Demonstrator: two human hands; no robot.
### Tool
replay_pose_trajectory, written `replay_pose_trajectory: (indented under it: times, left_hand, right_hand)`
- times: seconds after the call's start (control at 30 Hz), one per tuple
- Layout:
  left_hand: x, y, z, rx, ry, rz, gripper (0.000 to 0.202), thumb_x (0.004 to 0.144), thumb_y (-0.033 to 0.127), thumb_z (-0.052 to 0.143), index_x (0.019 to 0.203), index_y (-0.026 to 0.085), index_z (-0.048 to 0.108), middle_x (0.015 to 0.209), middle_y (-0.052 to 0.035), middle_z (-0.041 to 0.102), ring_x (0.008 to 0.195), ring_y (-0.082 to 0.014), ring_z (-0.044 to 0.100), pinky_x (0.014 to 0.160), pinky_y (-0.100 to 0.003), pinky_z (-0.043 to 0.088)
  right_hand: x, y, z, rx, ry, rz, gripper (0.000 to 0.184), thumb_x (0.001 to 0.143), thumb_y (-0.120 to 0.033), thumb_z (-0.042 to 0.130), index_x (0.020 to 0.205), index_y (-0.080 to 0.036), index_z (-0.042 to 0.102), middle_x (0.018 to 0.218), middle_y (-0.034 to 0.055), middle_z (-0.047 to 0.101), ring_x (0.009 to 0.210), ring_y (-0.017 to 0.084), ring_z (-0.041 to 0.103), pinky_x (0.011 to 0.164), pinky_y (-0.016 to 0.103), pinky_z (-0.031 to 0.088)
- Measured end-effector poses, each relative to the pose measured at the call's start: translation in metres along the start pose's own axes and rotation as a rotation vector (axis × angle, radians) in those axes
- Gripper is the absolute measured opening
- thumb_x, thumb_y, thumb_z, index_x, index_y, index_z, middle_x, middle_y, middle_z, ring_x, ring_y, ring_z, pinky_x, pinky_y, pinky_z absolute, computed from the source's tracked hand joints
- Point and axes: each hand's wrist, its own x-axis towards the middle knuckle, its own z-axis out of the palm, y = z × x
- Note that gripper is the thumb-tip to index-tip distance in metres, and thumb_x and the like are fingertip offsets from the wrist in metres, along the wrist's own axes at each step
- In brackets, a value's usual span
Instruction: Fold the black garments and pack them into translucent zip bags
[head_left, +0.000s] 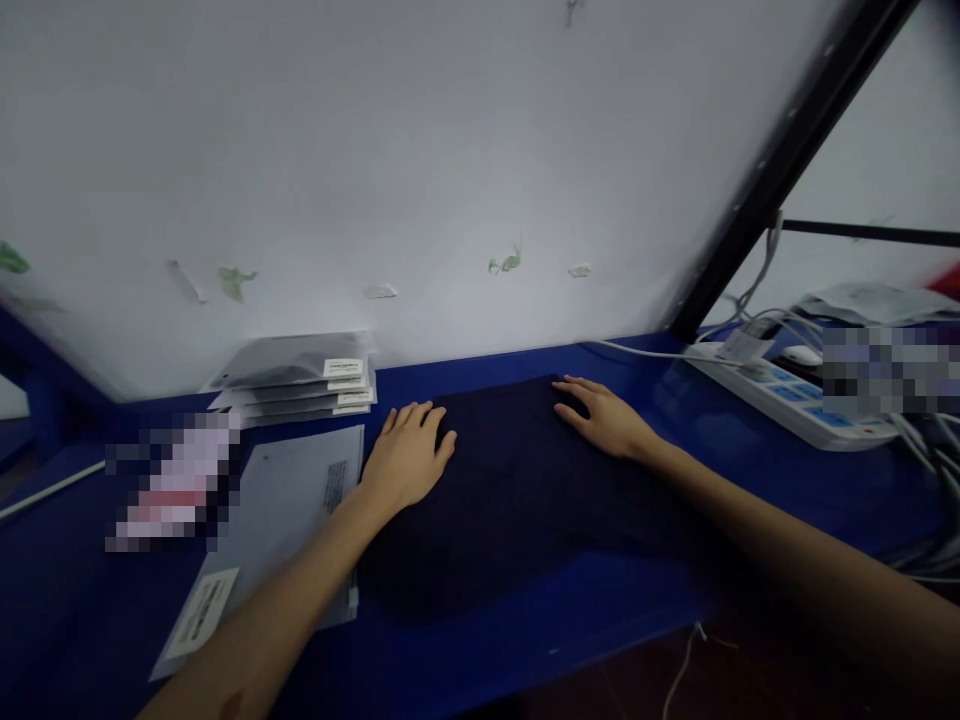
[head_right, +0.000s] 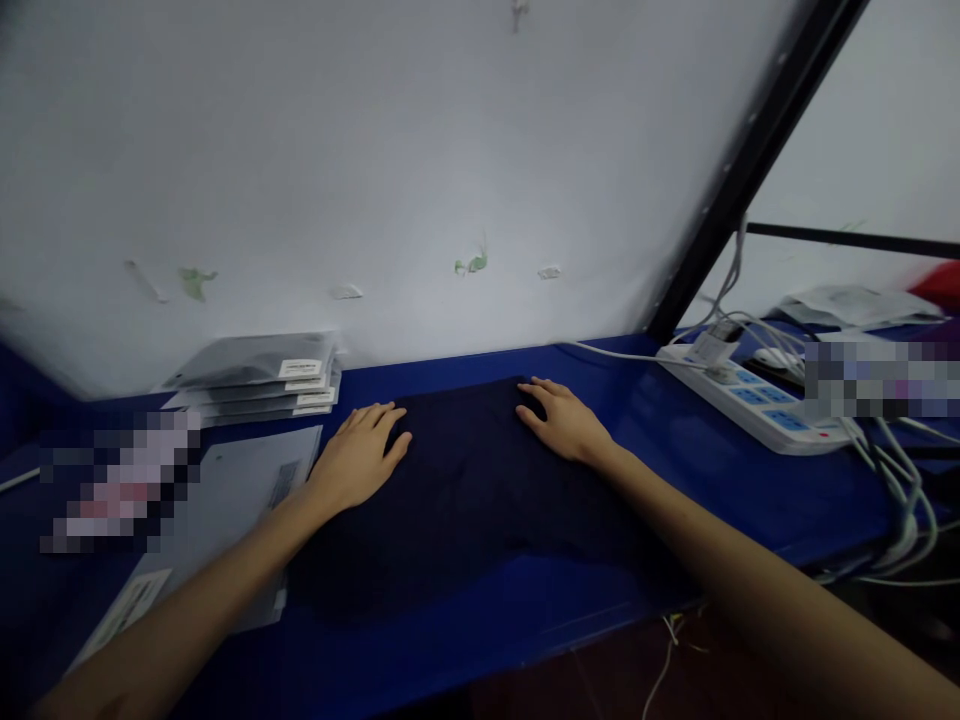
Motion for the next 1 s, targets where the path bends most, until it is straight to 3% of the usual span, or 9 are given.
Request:
replay_pose_trajectory:
  times: [0.37,0.5,0.63,0.77,0.87,1.0]
  left_hand:
    - [0.001,0.001,-0.002,0.015,-0.033,0.015,0.044,0.100,0.033,0.033,0.136,0.014,0.050,0.143,-0.0158,0.051,0.135,-0.0304,0.044,0.114,-0.051,0.029]
    - [0.004,-0.001,-0.006,0.018,-0.053,0.028,0.042,0.100,0.029,0.033,0.135,0.015,0.051,0.141,-0.0145,0.052,0.132,-0.0301,0.045,0.111,-0.048,0.033]
    - [0.020,-0.007,-0.013,0.020,-0.060,0.025,0.040,0.098,0.032,0.038,0.130,0.017,0.054,0.127,-0.0130,0.061,0.119,-0.0316,0.054,0.099,-0.048,0.043]
    - [0.046,-0.016,-0.012,0.010,-0.037,-0.036,0.039,0.095,0.028,0.042,0.129,0.015,0.055,0.124,-0.0162,0.062,0.118,-0.0342,0.054,0.094,-0.050,0.045]
    - [0.060,-0.021,-0.009,-0.020,-0.046,-0.073,0.027,0.091,0.026,0.049,0.111,0.018,0.066,0.117,-0.0142,0.065,0.112,-0.0338,0.058,0.090,-0.048,0.047]
    - [0.070,-0.025,-0.010,-0.094,-0.028,-0.161,0.017,0.087,0.023,0.056,0.098,0.021,0.067,0.102,-0.0088,0.072,0.097,-0.0275,0.066,0.083,-0.040,0.050]
  right_hand:
    - [-0.002,-0.002,-0.002,0.030,0.021,0.003,0.052,0.094,-0.050,0.045,0.138,-0.022,0.052,0.148,0.0101,0.048,0.139,0.029,0.039,0.113,0.049,0.035]
    - [0.001,0.000,-0.011,0.109,0.049,0.010,0.044,0.094,-0.048,0.045,0.126,-0.022,0.060,0.136,0.0101,0.059,0.128,0.027,0.053,0.108,0.045,0.041]
    - [0.018,0.006,-0.022,0.093,0.066,0.033,0.041,0.097,-0.038,0.040,0.129,-0.017,0.056,0.121,0.0120,0.067,0.111,0.024,0.063,0.098,0.039,0.048]
    - [0.037,0.004,-0.029,-0.160,-0.033,0.000,0.044,0.099,-0.031,0.035,0.136,-0.018,0.053,0.124,0.0146,0.064,0.111,0.028,0.063,0.096,0.041,0.048]
    - [0.045,-0.001,-0.032,-0.228,-0.061,0.009,0.038,0.097,-0.031,0.040,0.126,-0.022,0.062,0.117,0.0143,0.065,0.102,0.029,0.065,0.090,0.042,0.049]
    - [0.047,-0.006,-0.036,-0.235,-0.038,0.032,0.029,0.093,-0.033,0.049,0.113,-0.021,0.067,0.112,0.0141,0.064,0.095,0.028,0.066,0.083,0.041,0.051]
